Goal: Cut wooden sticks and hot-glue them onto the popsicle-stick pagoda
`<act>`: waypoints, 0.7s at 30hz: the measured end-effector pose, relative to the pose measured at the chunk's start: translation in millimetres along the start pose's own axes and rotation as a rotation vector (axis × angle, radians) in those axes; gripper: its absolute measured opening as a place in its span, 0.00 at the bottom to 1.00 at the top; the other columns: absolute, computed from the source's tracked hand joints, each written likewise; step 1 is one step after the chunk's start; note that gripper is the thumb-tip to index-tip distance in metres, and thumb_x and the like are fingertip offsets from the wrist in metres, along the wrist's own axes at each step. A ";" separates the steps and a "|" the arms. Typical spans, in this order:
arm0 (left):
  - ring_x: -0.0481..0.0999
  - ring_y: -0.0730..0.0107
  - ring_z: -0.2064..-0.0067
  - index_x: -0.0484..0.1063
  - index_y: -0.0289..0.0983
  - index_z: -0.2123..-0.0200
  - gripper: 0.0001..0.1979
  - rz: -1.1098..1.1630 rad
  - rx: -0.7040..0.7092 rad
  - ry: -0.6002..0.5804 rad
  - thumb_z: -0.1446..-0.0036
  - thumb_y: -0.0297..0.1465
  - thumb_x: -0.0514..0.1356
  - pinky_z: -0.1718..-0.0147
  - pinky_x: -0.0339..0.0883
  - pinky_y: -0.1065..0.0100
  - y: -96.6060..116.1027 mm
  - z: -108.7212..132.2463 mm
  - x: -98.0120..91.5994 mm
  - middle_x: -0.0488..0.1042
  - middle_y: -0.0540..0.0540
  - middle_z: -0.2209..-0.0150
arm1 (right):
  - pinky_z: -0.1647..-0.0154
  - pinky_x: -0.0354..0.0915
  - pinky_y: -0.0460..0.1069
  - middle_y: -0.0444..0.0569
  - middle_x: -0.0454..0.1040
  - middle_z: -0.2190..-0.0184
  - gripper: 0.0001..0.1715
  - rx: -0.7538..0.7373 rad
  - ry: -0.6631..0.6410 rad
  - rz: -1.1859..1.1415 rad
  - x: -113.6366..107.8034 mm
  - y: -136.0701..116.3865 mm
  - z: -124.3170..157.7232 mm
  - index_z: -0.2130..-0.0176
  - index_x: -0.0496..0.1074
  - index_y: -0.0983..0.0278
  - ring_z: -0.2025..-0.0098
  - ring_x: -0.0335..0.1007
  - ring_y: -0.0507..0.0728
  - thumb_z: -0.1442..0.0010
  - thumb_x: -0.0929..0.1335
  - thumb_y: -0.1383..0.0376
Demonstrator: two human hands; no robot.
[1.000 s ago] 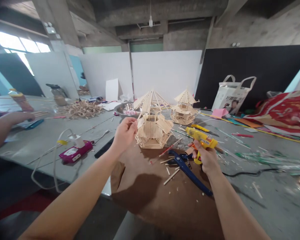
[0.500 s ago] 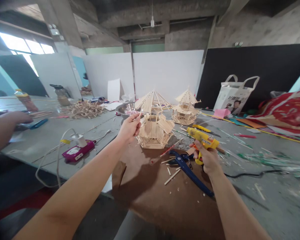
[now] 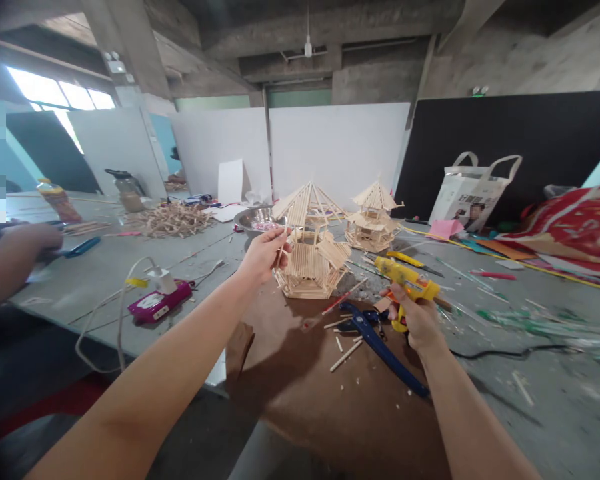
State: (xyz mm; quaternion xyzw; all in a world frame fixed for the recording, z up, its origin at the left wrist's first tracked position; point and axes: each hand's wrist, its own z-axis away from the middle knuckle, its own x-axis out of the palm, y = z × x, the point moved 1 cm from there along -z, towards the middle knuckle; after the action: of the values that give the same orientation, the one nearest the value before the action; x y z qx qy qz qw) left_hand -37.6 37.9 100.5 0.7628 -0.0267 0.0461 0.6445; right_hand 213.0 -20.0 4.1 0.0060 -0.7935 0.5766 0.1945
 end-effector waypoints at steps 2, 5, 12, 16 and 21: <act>0.59 0.82 0.89 0.67 0.33 0.65 0.09 0.030 0.002 0.005 0.51 0.31 0.55 0.90 0.51 0.77 0.8 -0.5 0.9 0.62 0.55 0.84 | 0.90 0.56 0.42 0.44 0.72 0.78 0.14 0.000 0.001 -0.008 -0.7 0.8 -0.3 0.73 0.68 0.65 0.89 0.56 0.44 0.58 0.70 0.58; 0.59 0.82 0.89 0.67 0.32 0.69 0.08 0.051 0.013 0.025 0.52 0.31 0.56 0.90 0.52 0.76 1.8 -1.9 1.1 0.63 0.54 0.84 | 0.90 0.56 0.42 0.45 0.72 0.78 0.13 -0.007 -0.007 -0.009 -2.3 2.2 -1.0 0.73 0.68 0.65 0.89 0.56 0.44 0.58 0.70 0.59; 0.59 0.82 0.89 0.67 0.31 0.72 0.07 0.062 0.020 0.037 0.53 0.30 0.56 0.91 0.48 0.76 1.9 -7.3 -0.4 0.63 0.53 0.84 | 0.90 0.56 0.42 0.44 0.72 0.78 0.13 -0.021 -0.021 -0.005 -3.3 3.5 -2.0 0.73 0.68 0.65 0.88 0.56 0.44 0.57 0.70 0.59; 0.59 0.82 0.89 0.67 0.32 0.73 0.07 0.061 0.015 0.039 0.53 0.31 0.56 0.91 0.48 0.76 0.9 -9.5 -0.5 0.63 0.53 0.84 | 0.90 0.55 0.42 0.45 0.72 0.78 0.14 -0.026 -0.013 -0.003 -2.3 2.9 -1.6 0.73 0.68 0.65 0.89 0.56 0.45 0.57 0.70 0.58; 0.59 0.82 0.89 0.66 0.33 0.71 0.06 0.073 0.016 0.023 0.51 0.31 0.55 0.91 0.47 0.76 0.1 -10.0 0.6 0.63 0.54 0.85 | 0.91 0.55 0.43 0.45 0.72 0.78 0.14 -0.017 -0.008 0.003 -1.4 2.5 -1.2 0.73 0.68 0.66 0.89 0.55 0.45 0.57 0.70 0.59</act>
State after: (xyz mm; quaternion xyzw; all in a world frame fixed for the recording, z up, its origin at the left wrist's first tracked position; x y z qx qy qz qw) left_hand -37.4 47.8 102.2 0.7659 -0.0468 0.0787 0.6364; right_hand 214.1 -18.4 1.7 0.0058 -0.7991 0.5703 0.1904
